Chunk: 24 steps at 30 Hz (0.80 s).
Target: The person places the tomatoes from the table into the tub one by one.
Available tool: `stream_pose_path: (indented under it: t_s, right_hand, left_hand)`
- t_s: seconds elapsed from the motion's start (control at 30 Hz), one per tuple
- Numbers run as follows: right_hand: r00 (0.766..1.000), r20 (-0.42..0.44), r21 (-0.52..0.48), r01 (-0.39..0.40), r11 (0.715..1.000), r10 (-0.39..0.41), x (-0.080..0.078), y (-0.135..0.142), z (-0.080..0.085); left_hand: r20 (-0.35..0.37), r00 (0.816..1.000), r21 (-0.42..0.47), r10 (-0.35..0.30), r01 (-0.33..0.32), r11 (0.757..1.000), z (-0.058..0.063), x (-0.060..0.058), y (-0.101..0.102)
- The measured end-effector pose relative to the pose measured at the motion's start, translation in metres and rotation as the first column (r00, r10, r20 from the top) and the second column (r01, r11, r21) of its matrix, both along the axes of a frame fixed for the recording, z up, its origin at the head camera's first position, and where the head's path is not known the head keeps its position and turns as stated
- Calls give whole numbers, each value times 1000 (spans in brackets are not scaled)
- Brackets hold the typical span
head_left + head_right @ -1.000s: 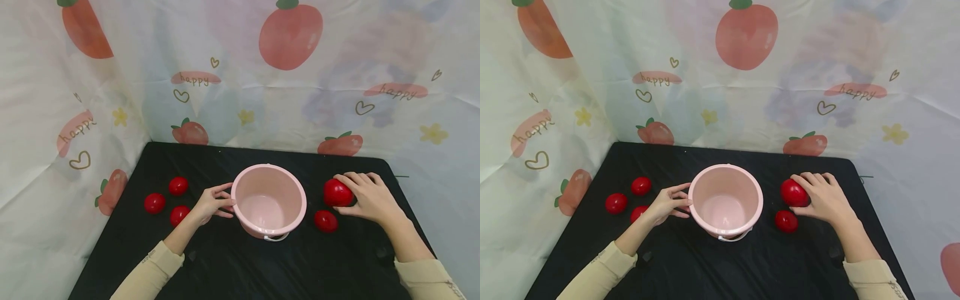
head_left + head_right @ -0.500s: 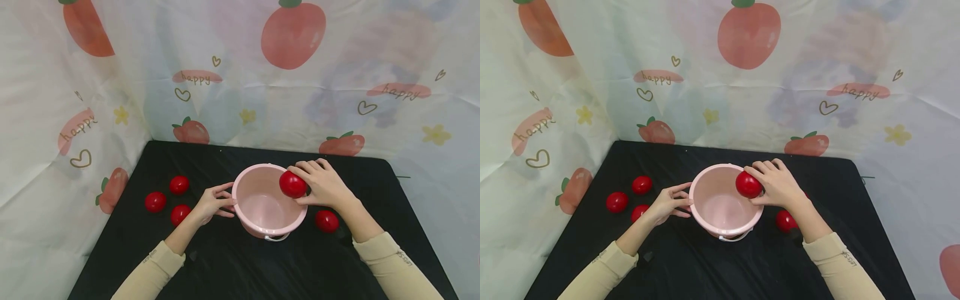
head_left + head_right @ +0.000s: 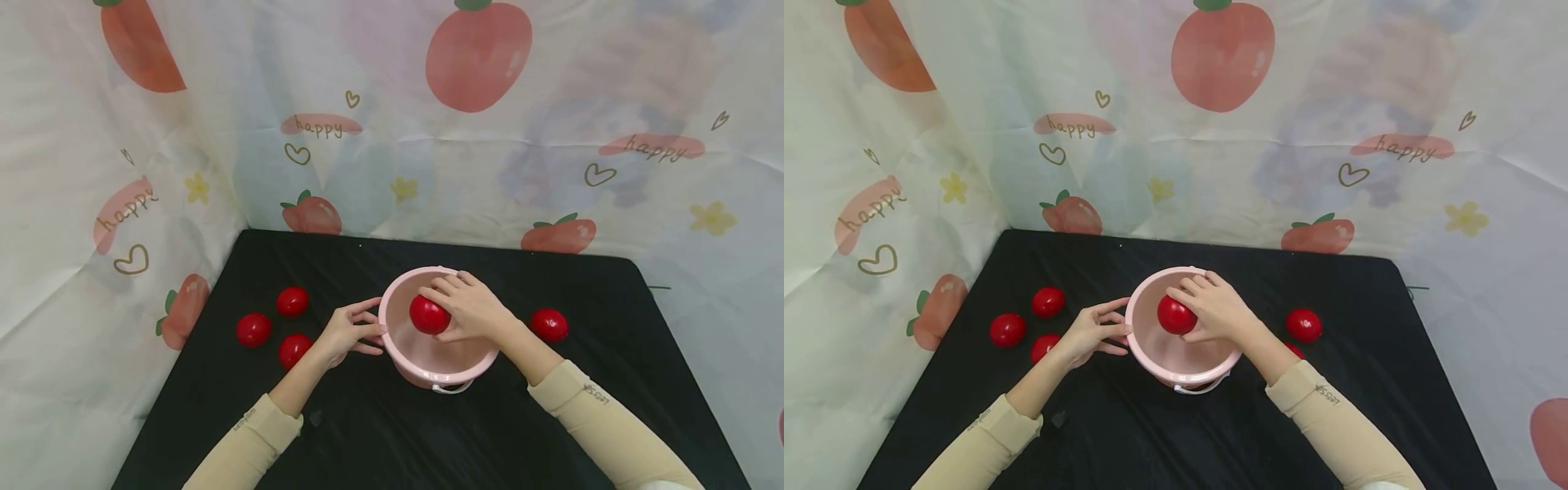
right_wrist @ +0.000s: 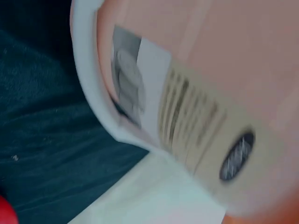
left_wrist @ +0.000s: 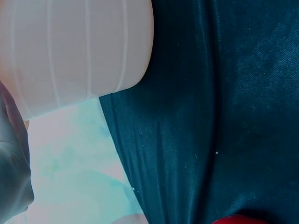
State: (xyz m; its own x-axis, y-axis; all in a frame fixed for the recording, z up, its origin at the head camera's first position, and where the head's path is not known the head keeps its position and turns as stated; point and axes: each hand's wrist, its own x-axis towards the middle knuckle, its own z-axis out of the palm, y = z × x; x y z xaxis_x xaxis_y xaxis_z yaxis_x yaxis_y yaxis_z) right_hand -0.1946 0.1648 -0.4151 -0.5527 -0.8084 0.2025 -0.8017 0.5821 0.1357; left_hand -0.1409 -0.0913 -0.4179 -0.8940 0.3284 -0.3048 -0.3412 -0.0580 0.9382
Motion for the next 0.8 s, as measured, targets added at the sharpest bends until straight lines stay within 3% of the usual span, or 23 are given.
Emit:
stream_pose_path:
  t_s: [0.23, 0.53, 0.8]
  right_hand:
    - [998, 21, 97, -55, 994, 53, -4, -20, -14]
    - [999, 34, 243, -25, 970, 17, -7, -28, -27]
    - [999, 36, 432, -7, 902, -10, -8, -32, -37]
  left_hand:
    - [-4, 1000, -5, -10, 10, 1000, -1, -1, 0]
    - [-1, 1000, -2, -12, 12, 1000, -2, -1, -1]
    - [3, 1000, -4, -13, 13, 1000, -1, 0, 0]
